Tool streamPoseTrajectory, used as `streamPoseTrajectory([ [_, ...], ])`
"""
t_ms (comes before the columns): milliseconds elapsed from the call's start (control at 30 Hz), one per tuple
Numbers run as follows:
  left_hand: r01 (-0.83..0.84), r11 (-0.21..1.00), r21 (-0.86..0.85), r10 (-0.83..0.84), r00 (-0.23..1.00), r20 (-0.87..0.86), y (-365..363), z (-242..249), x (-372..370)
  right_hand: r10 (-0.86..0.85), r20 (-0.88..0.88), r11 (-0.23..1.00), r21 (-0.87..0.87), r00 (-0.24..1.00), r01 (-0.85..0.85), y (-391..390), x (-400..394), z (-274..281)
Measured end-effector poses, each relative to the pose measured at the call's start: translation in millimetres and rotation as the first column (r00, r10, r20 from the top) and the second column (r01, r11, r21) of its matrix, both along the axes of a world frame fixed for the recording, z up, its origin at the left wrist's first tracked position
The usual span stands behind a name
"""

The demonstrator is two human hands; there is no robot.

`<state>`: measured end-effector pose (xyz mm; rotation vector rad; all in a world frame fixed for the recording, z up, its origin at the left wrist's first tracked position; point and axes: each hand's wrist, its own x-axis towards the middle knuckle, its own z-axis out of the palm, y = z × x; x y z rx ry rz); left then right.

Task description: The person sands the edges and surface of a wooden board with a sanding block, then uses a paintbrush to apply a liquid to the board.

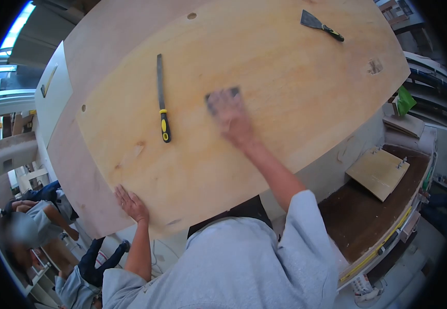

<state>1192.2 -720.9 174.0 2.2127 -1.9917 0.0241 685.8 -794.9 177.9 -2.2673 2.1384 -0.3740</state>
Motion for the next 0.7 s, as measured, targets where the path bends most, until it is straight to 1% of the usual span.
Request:
streamPoseTrajectory([
  [67,0.000,1.000,0.003,0.000,1.000,0.009,0.0,-3.9,1.1,0.156,0.198,0.988,-0.044,0.968,-0.150,39.0,23.5,2.1],
  [133,-0.023,1.000,0.016,0.022,0.999,0.036,4.8,-13.2,7.0,0.150,0.141,0.989,-0.006,0.979,-0.150,50.7,-17.2,2.9],
  [167,0.003,1.000,-0.012,-0.003,1.000,0.022,4.4,-17.2,10.3,0.044,-0.136,0.998,-0.048,0.990,-0.051,58.0,-39.2,-9.4],
  [200,0.024,0.999,-0.037,-0.023,1.000,0.014,4.5,-19.7,12.9,-0.088,-0.204,0.996,-0.030,0.975,0.084,67.6,-55.3,-14.5],
  [267,-0.020,0.999,-0.033,0.021,0.999,0.024,4.4,-22.9,9.8,-0.221,-0.388,0.975,-0.124,0.895,0.187,87.3,-85.9,-25.1],
  [333,-0.004,0.981,-0.192,0.009,1.000,0.023,0.2,-42.5,-1.8,-0.347,-0.247,0.936,-0.147,0.905,0.319,97.1,-44.5,-34.4],
  [367,0.048,0.982,-0.184,-0.064,0.995,-0.082,-3.5,-41.9,-16.8,-0.410,-0.179,0.910,-0.145,0.895,0.388,106.8,-24.8,-35.3],
  [400,0.100,0.978,-0.184,-0.135,0.973,-0.189,-8.3,-37.0,-38.6,-0.409,-0.105,0.908,-0.141,0.906,0.394,113.5,-9.3,-31.0],
  [467,0.272,0.945,-0.180,-0.321,0.871,-0.372,-21.0,-8.1,-100.3,-0.387,0.045,0.911,-0.131,0.921,0.390,120.3,12.4,-20.2],
  [500,0.296,0.931,-0.216,-0.360,0.845,-0.395,-29.4,-17.2,-128.2,-0.371,0.015,0.917,-0.151,0.929,0.368,122.9,11.2,-20.1],
  [533,0.338,0.917,-0.213,-0.400,0.794,-0.457,-37.8,-1.3,-155.6,-0.344,-0.008,0.926,-0.168,0.939,0.338,123.7,3.7,-25.1],
  [567,0.332,0.914,-0.233,-0.405,0.784,-0.471,-49.8,-15.3,-180.4,-0.311,-0.025,0.935,-0.186,0.950,0.301,120.3,-0.4,-31.1],
  [600,0.315,0.902,-0.297,-0.429,0.736,-0.523,-63.7,-11.2,-203.1,-0.307,-0.007,0.935,-0.190,0.952,0.300,117.5,-1.7,-33.9],
  [667,0.299,0.918,-0.259,-0.396,0.689,-0.608,-89.1,7.9,-236.0,-0.317,0.025,0.931,-0.182,0.948,0.316,116.8,-3.7,-34.8],
  [700,0.269,0.917,-0.294,-0.392,0.744,-0.542,-99.4,9.1,-250.5,-0.313,0.022,0.935,-0.171,0.949,0.312,115.0,-1.1,-34.4],
])
